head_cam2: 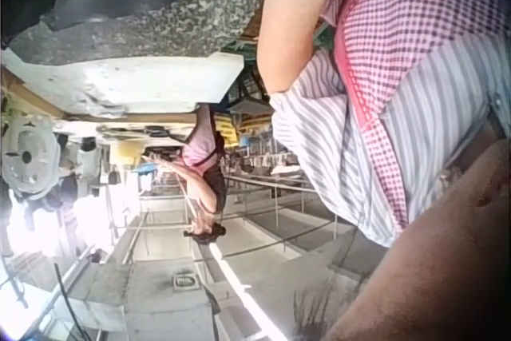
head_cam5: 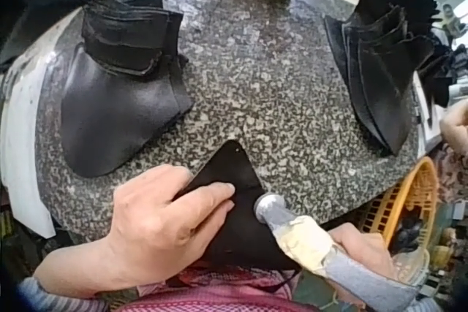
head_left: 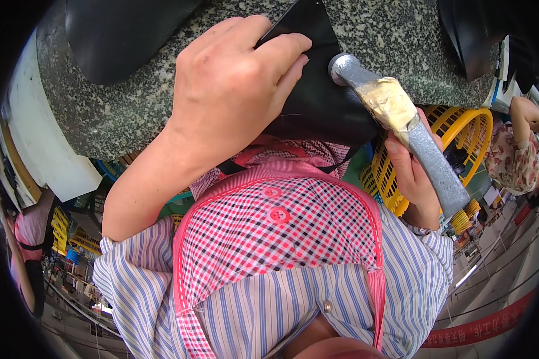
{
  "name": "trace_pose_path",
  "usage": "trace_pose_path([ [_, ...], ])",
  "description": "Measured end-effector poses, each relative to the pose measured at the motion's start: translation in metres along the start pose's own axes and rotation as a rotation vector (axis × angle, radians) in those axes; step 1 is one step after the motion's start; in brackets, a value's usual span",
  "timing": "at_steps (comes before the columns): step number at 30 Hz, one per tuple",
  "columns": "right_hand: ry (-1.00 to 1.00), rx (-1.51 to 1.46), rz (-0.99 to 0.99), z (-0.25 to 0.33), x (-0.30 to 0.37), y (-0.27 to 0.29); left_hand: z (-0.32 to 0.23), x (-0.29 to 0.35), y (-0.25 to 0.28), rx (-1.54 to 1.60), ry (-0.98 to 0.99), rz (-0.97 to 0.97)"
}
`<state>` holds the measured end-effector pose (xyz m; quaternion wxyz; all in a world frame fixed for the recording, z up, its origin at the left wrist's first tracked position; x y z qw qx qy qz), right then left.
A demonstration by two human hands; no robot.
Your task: Hammering and folding the edges of leather shoe components on a production line.
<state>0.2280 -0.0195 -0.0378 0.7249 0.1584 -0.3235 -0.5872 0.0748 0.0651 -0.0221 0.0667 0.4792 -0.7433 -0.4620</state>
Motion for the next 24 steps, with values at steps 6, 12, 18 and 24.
trace_pose_path([
  [6,0.084,-0.032,-0.037,0.007,-0.006,0.01,0.008,-0.005,-0.007,0.012,0.068,0.084],
  [12,0.187,-0.403,-0.466,0.032,0.001,0.057,-0.005,-0.007,-0.003,-0.003,-0.011,0.063],
  [18,0.134,0.217,-0.271,0.028,-0.027,0.042,-0.006,-0.002,-0.012,-0.056,-0.06,0.14],
  [24,-0.07,0.167,0.129,0.013,-0.019,0.009,-0.005,-0.002,-0.013,-0.01,-0.042,0.14],
])
Point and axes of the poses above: each hand's wrist, its own x-axis away from the middle knuckle, its own y-axis out of the back of the hand, z = x × y, the point moved 10 cm from there along -x, towards the middle knuckle, and after that the axes turned 2 degrees about y, right-handed, at the moved point
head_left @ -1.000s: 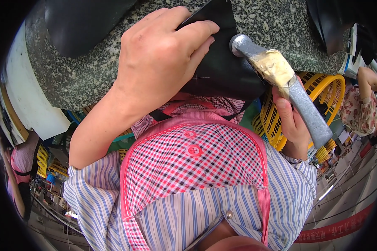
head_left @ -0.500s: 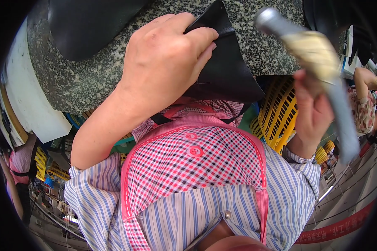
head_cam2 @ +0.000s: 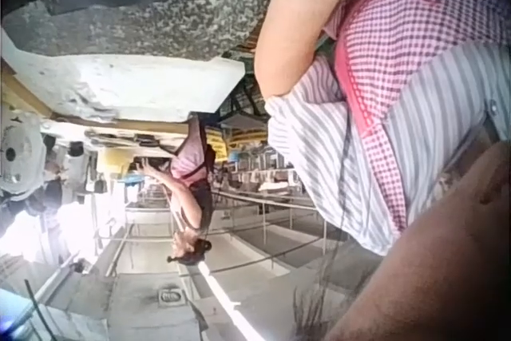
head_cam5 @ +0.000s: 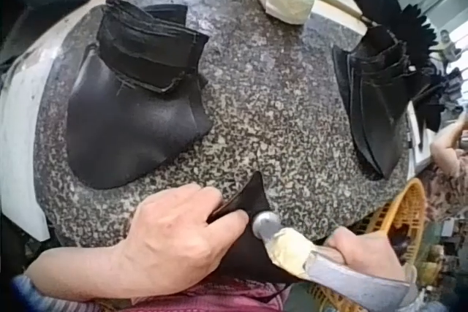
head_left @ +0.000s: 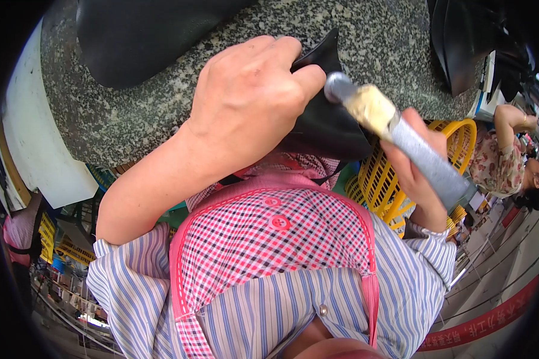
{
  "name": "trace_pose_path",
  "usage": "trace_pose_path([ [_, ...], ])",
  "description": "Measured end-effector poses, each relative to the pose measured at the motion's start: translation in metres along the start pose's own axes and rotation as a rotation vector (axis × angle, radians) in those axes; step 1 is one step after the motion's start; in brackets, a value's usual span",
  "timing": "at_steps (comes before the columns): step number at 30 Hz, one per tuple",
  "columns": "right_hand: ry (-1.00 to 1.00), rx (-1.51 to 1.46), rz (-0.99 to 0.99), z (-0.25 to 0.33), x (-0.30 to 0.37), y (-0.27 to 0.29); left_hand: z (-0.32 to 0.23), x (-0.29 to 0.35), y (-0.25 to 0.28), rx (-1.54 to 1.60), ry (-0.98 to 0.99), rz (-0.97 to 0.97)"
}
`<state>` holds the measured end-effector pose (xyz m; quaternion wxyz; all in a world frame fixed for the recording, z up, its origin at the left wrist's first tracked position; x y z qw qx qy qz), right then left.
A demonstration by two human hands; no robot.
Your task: Hammering and folding the edges of leather shoe components on a production line.
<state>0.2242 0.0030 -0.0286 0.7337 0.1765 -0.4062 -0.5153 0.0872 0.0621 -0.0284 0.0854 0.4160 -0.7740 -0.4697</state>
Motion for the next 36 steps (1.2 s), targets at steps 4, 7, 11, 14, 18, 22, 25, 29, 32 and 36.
trace_pose_path([
  [4,0.102,0.024,-0.024,0.0,0.01,-0.006,0.0,-0.002,0.003,0.009,0.002,-0.005],
  [7,0.093,-0.008,-0.064,-0.005,0.015,-0.007,-0.004,-0.002,0.006,0.039,-0.068,0.049],
  [11,0.04,-0.033,-0.032,-0.017,0.019,-0.008,-0.035,0.019,0.006,-0.032,-0.301,0.138],
  [14,0.099,0.003,-0.1,-0.012,0.019,-0.002,-0.039,0.031,0.006,-0.081,-0.342,0.054],
  [18,0.085,-0.029,-0.136,-0.017,0.023,0.0,-0.017,0.021,0.018,0.091,-0.252,-0.075],
  [22,0.054,-0.137,-0.173,-0.008,0.017,0.007,0.001,0.01,0.016,0.096,-0.045,-0.103],
  [25,0.091,-0.155,-0.398,-0.001,0.02,0.035,0.004,0.01,0.019,0.111,-0.035,-0.103],
  [29,0.348,-0.121,-0.427,0.027,0.014,0.028,0.004,0.011,0.016,0.083,-0.036,-0.066],
  [32,0.415,0.186,-0.175,0.045,-0.012,0.014,0.008,0.012,0.016,0.087,-0.014,-0.075],
  [36,0.288,-0.184,-0.313,0.03,0.0,0.017,0.015,0.008,0.018,0.15,0.03,-0.049],
])
Point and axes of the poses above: each hand's wrist, its own x-axis away from the middle knuckle, its own y-axis out of the back of the hand, z = x × y, the point moved 10 cm from there along -x, towards the middle knuckle, and after that the axes turned 2 degrees about y, right-handed, at the moved point
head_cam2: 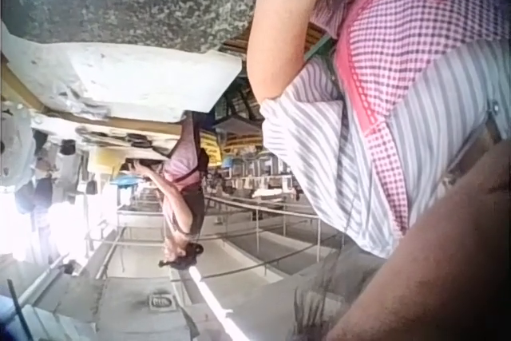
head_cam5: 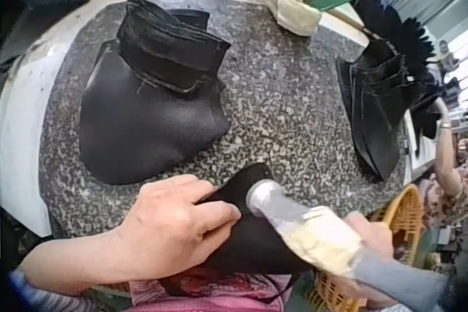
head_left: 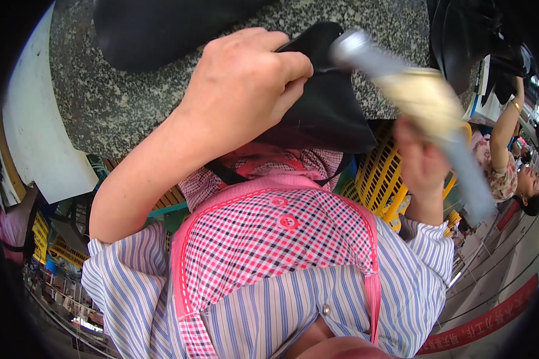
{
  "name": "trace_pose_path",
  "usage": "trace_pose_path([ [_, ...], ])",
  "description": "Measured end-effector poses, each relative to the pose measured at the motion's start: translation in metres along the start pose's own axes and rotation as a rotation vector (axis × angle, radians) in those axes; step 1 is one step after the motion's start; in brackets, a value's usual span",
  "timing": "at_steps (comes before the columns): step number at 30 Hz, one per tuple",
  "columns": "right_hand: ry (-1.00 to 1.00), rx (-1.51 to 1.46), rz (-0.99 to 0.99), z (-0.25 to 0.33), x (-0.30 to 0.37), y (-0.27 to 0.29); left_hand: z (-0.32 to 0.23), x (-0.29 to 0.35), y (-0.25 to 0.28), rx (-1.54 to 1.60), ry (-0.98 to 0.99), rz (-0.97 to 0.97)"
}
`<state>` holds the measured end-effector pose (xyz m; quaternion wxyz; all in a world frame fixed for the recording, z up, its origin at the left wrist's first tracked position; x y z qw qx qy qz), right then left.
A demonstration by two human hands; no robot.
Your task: Hammering and folding the edges of leather shoe components on a production line.
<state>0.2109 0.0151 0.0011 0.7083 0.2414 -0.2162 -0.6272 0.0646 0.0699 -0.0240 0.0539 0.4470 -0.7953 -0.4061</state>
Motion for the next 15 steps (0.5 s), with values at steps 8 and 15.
trace_pose_path([
  [8,-0.21,0.154,-0.074,-0.057,0.051,0.03,0.002,-0.004,-0.006,-0.067,0.01,0.02],
  [15,-0.318,-0.061,-0.94,-0.098,0.126,0.164,-0.007,0.002,-0.017,-0.083,-0.032,-0.051],
])
Point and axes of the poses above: each hand's wrist, its own x-axis away from the middle knuckle, its own y-axis out of the back of the hand, z = x × y, the point moved 10 cm from there along -x, towards the middle knuckle, and after that the axes turned 2 degrees about y, right-handed, at the moved point
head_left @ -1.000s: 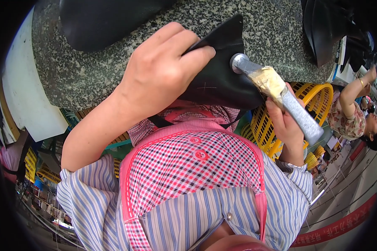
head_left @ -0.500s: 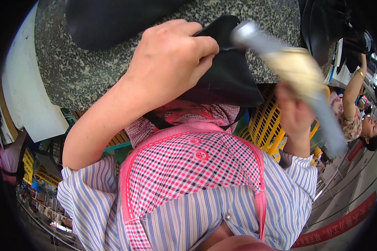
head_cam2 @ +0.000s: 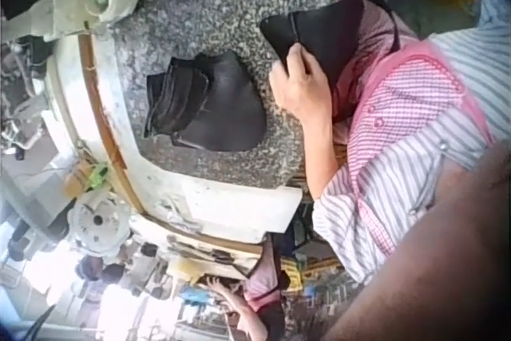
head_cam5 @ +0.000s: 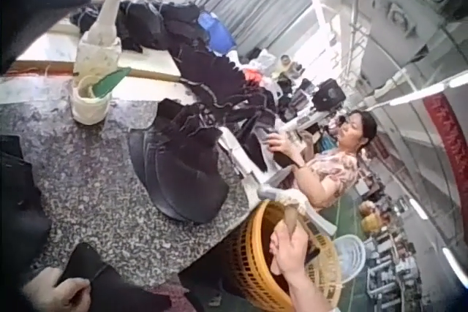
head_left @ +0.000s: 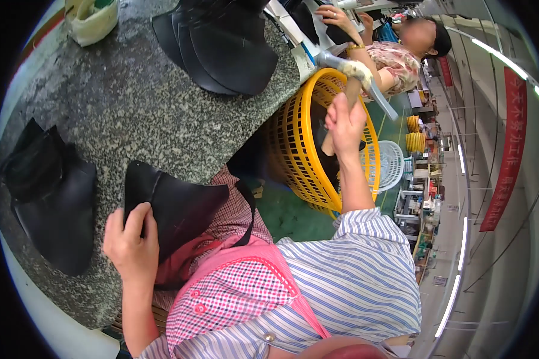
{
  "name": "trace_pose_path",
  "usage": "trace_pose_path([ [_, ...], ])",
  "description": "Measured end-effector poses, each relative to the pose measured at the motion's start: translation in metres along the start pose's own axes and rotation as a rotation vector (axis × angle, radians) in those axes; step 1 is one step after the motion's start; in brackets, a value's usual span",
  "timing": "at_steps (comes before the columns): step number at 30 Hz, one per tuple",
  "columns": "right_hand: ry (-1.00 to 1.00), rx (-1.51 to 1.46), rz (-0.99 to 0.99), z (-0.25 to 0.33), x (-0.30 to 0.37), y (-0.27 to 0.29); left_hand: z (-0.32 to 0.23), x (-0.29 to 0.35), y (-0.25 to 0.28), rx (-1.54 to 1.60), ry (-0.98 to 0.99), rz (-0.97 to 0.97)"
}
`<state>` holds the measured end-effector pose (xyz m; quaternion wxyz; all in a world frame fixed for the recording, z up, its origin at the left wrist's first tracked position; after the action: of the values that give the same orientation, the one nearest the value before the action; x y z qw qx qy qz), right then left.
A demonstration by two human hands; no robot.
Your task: Hammering and folding the edges of leather shoe components on a production line.
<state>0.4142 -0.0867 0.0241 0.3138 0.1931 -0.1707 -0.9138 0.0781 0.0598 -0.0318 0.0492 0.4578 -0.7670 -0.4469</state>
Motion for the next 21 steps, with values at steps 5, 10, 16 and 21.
trace_pose_path([
  [5,0.2,0.408,0.523,0.017,0.062,-0.071,-0.018,-0.008,-0.005,-0.044,-0.155,-0.014],
  [10,0.287,0.118,0.822,0.046,0.102,-0.15,-0.011,-0.009,-0.008,0.058,-0.149,0.089],
  [16,0.302,0.296,0.954,0.036,0.118,-0.18,0.003,-0.012,-0.004,0.175,-0.051,0.083],
  [21,0.345,0.312,1.033,0.029,0.118,-0.187,-0.001,-0.002,0.003,0.175,-0.102,0.024],
])
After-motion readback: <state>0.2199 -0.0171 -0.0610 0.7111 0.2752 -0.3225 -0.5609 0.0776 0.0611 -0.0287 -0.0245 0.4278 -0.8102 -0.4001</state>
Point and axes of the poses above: each hand's wrist, its own x-axis away from the middle knuckle, its own y-axis out of the back of the hand, z = x × y, the point moved 10 cm from there along -x, towards the middle knuckle, and after that the axes turned 2 degrees about y, right-handed, at the moved point
